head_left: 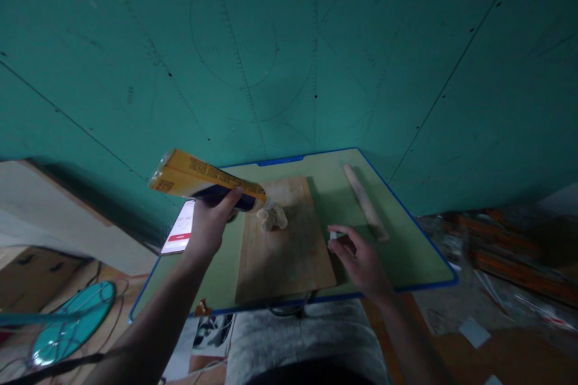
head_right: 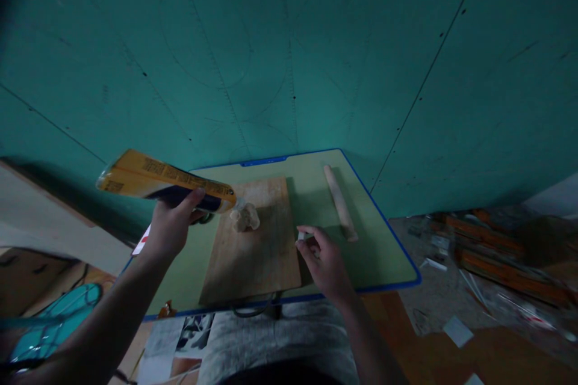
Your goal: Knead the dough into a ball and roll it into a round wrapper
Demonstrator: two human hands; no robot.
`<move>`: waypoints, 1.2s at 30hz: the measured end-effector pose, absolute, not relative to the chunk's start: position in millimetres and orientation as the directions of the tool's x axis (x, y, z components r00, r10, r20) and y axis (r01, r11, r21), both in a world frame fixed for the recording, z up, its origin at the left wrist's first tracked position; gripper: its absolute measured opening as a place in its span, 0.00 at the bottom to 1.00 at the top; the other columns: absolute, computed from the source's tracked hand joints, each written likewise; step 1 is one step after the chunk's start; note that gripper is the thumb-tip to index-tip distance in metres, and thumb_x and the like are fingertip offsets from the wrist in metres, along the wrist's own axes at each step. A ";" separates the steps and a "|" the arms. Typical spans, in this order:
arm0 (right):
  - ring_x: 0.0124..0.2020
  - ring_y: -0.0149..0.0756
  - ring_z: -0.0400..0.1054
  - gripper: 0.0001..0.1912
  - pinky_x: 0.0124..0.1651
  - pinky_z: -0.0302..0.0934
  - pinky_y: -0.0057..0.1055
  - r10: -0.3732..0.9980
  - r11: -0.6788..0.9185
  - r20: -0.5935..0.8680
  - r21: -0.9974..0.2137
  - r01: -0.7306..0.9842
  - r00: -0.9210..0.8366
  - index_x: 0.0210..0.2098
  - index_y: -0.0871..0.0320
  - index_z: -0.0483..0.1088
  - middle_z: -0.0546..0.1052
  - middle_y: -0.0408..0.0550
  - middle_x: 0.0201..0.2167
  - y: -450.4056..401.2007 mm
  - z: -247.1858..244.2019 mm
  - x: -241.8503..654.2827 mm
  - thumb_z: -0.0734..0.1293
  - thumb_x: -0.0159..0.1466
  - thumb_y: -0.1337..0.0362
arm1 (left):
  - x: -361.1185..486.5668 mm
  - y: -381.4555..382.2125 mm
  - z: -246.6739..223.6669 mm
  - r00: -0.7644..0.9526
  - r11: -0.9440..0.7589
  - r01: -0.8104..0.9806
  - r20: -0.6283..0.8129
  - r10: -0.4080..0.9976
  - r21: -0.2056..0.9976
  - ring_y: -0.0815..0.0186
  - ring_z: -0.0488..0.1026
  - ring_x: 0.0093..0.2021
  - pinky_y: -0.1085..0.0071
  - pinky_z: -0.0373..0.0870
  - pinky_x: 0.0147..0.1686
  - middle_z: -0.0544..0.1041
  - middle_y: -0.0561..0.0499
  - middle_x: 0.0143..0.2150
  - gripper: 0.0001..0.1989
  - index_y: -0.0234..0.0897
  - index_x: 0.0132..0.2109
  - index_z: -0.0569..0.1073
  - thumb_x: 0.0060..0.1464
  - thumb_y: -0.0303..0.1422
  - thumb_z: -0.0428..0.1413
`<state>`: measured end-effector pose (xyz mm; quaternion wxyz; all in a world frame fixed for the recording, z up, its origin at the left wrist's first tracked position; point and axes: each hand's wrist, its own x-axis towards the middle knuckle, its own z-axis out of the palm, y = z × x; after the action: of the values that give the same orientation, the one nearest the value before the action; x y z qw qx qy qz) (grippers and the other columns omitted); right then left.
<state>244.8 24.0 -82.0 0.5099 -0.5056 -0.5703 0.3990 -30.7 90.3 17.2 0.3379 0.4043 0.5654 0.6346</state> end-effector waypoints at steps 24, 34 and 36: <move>0.48 0.44 0.76 0.14 0.49 0.75 0.40 0.828 0.535 0.561 -0.782 0.319 -0.014 0.49 0.49 0.76 0.80 0.52 0.47 -26.9 -7.9 218.5 0.70 0.64 0.61 | 30.5 -31.6 -14.6 0.029 0.256 -0.827 -0.417 0.909 0.500 0.55 0.74 0.59 0.58 0.80 0.47 0.80 0.51 0.53 0.15 0.52 0.52 0.76 0.60 0.46 0.56; 0.33 0.39 0.78 0.12 0.35 0.74 0.31 0.840 0.518 0.514 -0.669 0.532 -0.172 0.49 0.50 0.76 0.82 0.47 0.33 -46.1 -6.7 223.1 0.66 0.67 0.59 | 32.7 -67.5 -39.0 0.143 0.278 -0.902 -0.379 0.914 0.331 0.54 0.72 0.61 0.56 0.73 0.58 0.80 0.48 0.54 0.18 0.48 0.53 0.77 0.56 0.40 0.63; 0.25 0.35 0.73 0.13 0.29 0.70 0.27 0.888 0.423 0.451 -0.730 0.537 -0.087 0.45 0.53 0.75 0.78 0.45 0.26 -41.9 -10.0 217.9 0.62 0.69 0.57 | 35.6 -71.7 -43.7 0.152 0.281 -0.906 -0.376 0.914 0.317 0.53 0.71 0.61 0.56 0.72 0.59 0.80 0.47 0.54 0.19 0.46 0.53 0.77 0.55 0.39 0.64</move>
<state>217.9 -41.9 -10.0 0.4534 -0.5009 -0.7112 0.1940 35.6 -71.7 -43.7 0.7589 0.0080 0.2541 0.5995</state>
